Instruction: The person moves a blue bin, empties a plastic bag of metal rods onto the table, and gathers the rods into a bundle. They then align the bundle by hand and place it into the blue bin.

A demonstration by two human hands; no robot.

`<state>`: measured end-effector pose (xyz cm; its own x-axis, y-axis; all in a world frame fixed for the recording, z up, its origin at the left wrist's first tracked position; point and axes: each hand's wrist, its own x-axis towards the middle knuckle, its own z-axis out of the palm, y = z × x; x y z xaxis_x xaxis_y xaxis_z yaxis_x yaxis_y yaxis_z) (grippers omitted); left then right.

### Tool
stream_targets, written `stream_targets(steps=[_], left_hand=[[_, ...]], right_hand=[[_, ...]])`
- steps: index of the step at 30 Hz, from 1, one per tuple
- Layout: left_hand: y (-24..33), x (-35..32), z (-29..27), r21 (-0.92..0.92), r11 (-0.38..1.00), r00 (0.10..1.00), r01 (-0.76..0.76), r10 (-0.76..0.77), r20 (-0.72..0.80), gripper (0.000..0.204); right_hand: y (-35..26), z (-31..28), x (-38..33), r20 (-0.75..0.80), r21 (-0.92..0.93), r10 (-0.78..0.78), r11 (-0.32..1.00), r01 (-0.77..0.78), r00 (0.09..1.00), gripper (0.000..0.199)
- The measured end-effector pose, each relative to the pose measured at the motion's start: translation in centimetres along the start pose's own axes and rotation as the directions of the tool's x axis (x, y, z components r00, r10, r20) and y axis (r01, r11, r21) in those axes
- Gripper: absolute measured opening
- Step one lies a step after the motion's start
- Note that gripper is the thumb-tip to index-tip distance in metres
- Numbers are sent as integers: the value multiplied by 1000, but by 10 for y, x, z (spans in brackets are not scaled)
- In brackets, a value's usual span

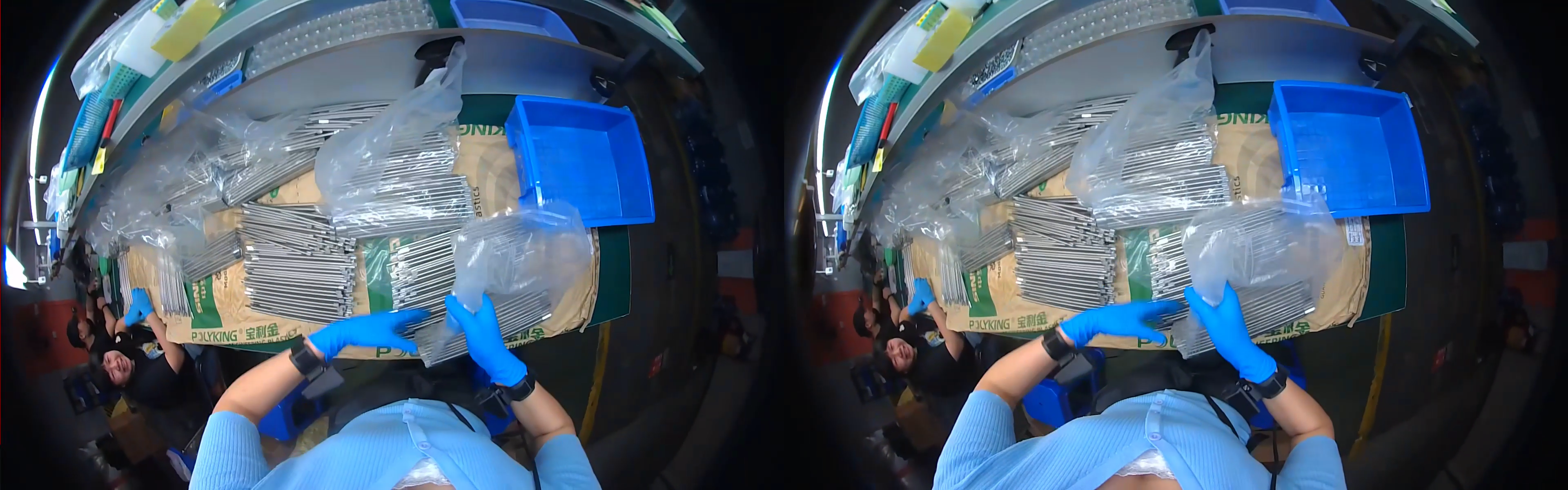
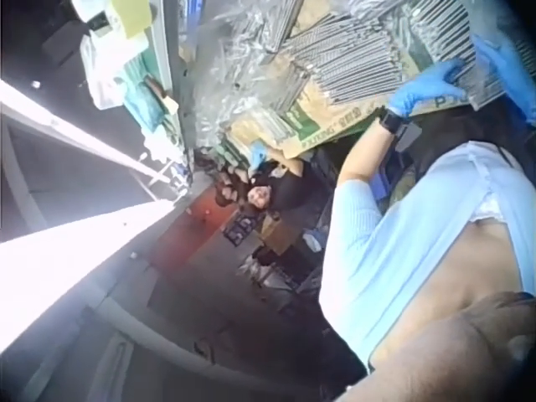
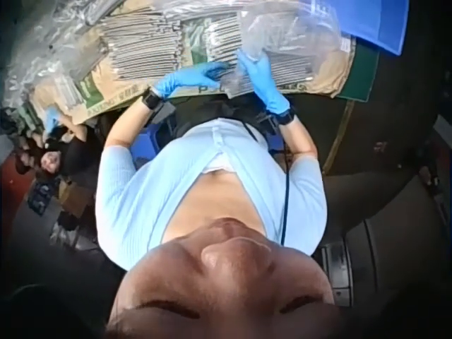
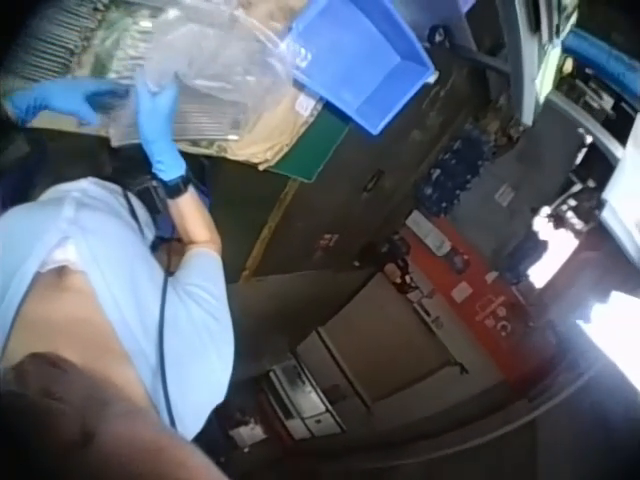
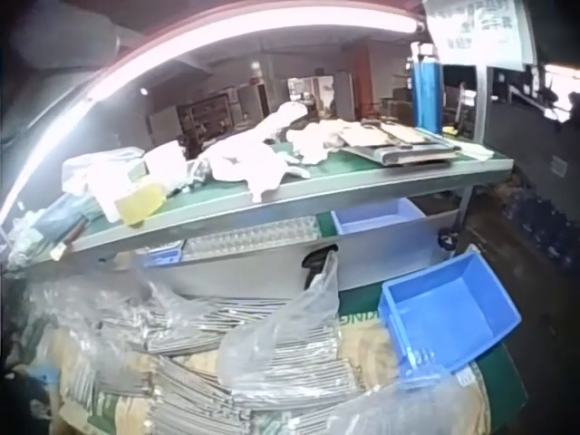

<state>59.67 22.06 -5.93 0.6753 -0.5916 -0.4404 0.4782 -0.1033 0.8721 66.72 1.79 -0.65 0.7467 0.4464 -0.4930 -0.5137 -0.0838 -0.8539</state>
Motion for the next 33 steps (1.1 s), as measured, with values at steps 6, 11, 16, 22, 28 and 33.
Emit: stream_targets(steps=[6, 11, 16, 22, 28, 33], left_hand=[[-18, 43, 76, 206, 972, 845, 115, 13, -535, 50], [-67, 59, 83, 315, 948, 705, 37, 198, -681, 41], [-33, 48, 97, -206, 970, 708, -132, -53, -704, 37], [-1, 41, 97, -329, 877, 622, -351, -44, -782, 37], [20, 22, 118, -552, 812, 648, -191, -319, -692, 37], [44, 5, 125, -657, 743, 677, -126, -420, -604, 37]], right_hand=[[6, -5, 26, 40, 15, -26, 1000, 25, 999, 33], [11, -57, -14, -53, -406, -258, 888, 215, 965, 27], [69, -167, -25, -402, -603, -636, 725, 332, 659, 28], [53, -163, 18, -186, -488, -407, 828, 275, 894, 11], [51, -164, -1, -287, -318, -85, 948, -11, 954, 32], [31, -164, -24, -226, -222, 24, 972, -76, 974, 38]])
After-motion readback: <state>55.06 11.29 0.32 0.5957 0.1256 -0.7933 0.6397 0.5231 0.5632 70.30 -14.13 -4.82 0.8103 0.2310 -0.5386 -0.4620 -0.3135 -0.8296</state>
